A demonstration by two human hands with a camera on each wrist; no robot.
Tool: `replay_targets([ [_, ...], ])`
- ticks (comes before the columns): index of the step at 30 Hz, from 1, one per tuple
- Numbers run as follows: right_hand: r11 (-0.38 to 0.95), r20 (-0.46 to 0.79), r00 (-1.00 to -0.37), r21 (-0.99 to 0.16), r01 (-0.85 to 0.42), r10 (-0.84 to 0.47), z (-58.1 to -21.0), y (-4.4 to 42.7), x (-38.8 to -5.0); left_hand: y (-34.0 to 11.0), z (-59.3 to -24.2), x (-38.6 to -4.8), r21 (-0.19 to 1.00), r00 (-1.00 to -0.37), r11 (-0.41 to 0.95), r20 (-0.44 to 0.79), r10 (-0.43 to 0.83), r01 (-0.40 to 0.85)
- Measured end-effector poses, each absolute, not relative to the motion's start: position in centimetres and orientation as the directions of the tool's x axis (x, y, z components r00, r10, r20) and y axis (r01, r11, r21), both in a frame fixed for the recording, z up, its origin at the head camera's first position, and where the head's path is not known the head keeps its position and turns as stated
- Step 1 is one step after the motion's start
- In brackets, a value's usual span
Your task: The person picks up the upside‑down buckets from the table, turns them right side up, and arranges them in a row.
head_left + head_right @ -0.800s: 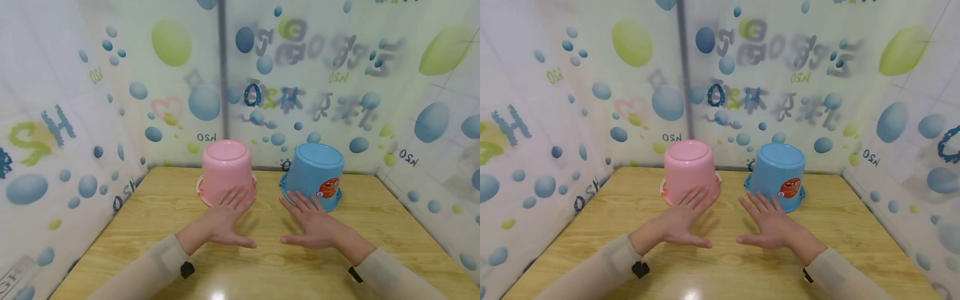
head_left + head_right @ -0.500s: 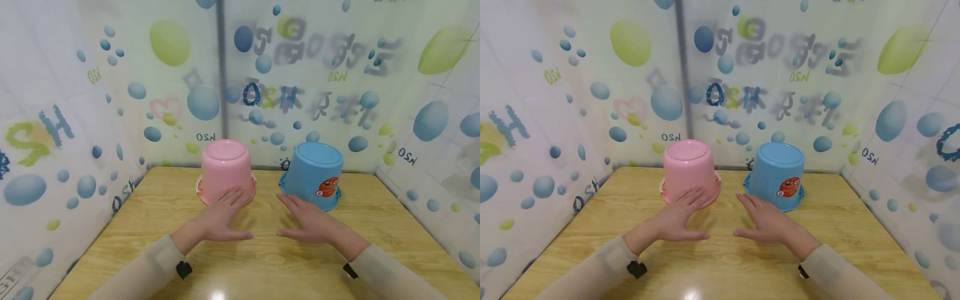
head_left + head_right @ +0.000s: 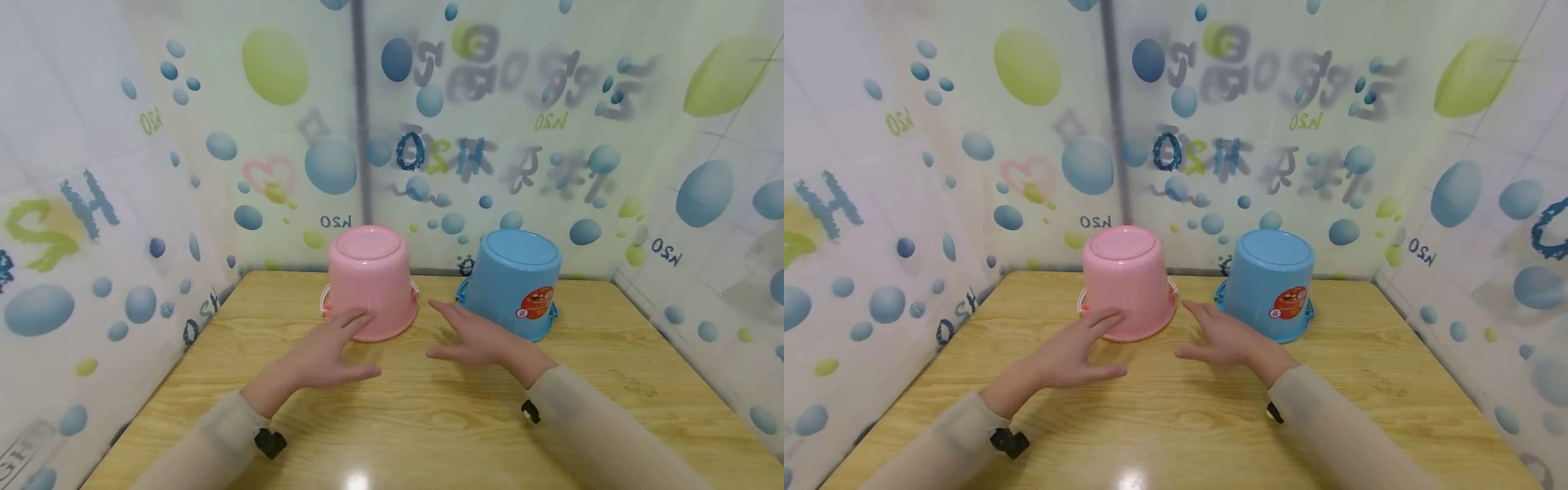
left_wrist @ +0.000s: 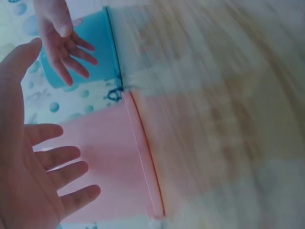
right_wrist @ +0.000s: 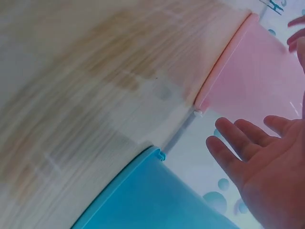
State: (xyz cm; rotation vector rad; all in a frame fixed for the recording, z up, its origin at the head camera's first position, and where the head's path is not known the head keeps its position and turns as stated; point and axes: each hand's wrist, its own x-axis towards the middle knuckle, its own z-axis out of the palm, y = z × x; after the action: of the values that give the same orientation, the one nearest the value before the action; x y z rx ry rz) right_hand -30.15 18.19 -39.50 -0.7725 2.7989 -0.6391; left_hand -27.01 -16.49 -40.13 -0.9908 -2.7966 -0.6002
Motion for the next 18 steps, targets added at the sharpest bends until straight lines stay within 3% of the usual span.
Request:
replay_targets([
  [18,0.815,-0.148,-0.888,-0.485,-0.318,-0.435,-40.7,15.0,-35.2,-23.1,-41.5,-31.4,0.427,-0.927,0.826,0.102,0.362,0.369],
])
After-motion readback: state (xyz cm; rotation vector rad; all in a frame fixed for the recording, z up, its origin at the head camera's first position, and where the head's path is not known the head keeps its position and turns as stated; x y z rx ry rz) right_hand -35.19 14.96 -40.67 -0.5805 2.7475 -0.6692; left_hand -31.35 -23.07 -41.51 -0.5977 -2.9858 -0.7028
